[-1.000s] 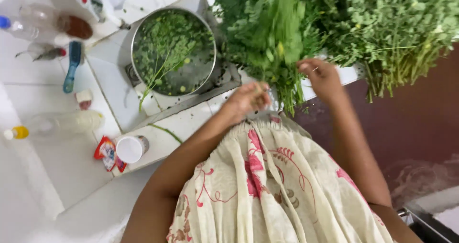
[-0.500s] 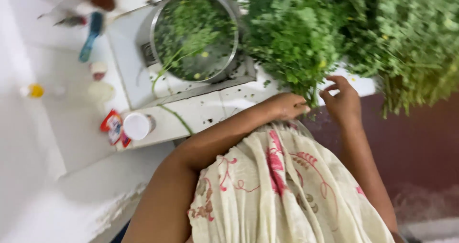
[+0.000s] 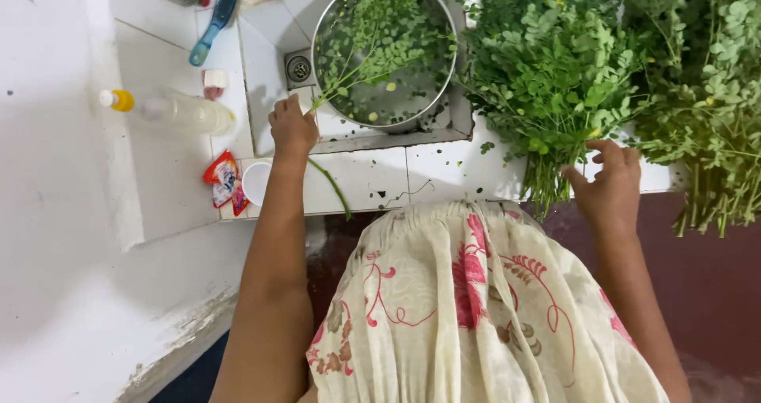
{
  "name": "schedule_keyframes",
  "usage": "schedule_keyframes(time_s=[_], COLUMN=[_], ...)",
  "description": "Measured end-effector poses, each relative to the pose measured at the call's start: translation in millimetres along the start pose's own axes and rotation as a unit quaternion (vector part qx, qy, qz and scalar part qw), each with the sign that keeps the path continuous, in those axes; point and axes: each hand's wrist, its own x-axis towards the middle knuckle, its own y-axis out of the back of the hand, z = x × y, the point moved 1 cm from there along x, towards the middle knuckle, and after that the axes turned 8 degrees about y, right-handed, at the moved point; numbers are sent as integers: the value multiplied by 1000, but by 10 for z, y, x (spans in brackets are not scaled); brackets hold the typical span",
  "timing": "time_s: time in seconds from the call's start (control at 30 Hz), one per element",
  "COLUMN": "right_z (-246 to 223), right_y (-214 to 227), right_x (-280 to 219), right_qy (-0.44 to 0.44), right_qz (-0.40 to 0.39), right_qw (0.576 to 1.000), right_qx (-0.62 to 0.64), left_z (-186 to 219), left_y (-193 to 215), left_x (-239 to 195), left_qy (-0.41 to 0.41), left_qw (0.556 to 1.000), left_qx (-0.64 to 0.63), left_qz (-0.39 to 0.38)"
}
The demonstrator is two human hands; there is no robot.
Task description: Plucking leaves from stems of green leafy vegetables and placing them into a bowl of water for cleaning.
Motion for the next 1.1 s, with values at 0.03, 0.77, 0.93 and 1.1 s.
schedule_keyframes(time_s=[0.03,0.77,0.93,1.1], right_z=[99,-1589,-1768,-1697], right_y=[-83,-1391,-1892,-1924], right_x=[0,1098,1499,1520], right_qy=[1,245,64,-5], right_qz=[-1,-133,-189,-171], right_qw=[1000,918,858,856], right_qx=[-1,284,474,487], left_z=[-73,1259,1402,1357], left_y=[-49,513,-8,-377], left_x=[29,-1139,-799,-419], left_qy=[2,96,95,-85], left_qw=[1000,622,682,872], left_qx=[-1,-673,-638,-438], left_qz=[-1,-389,-345,-200])
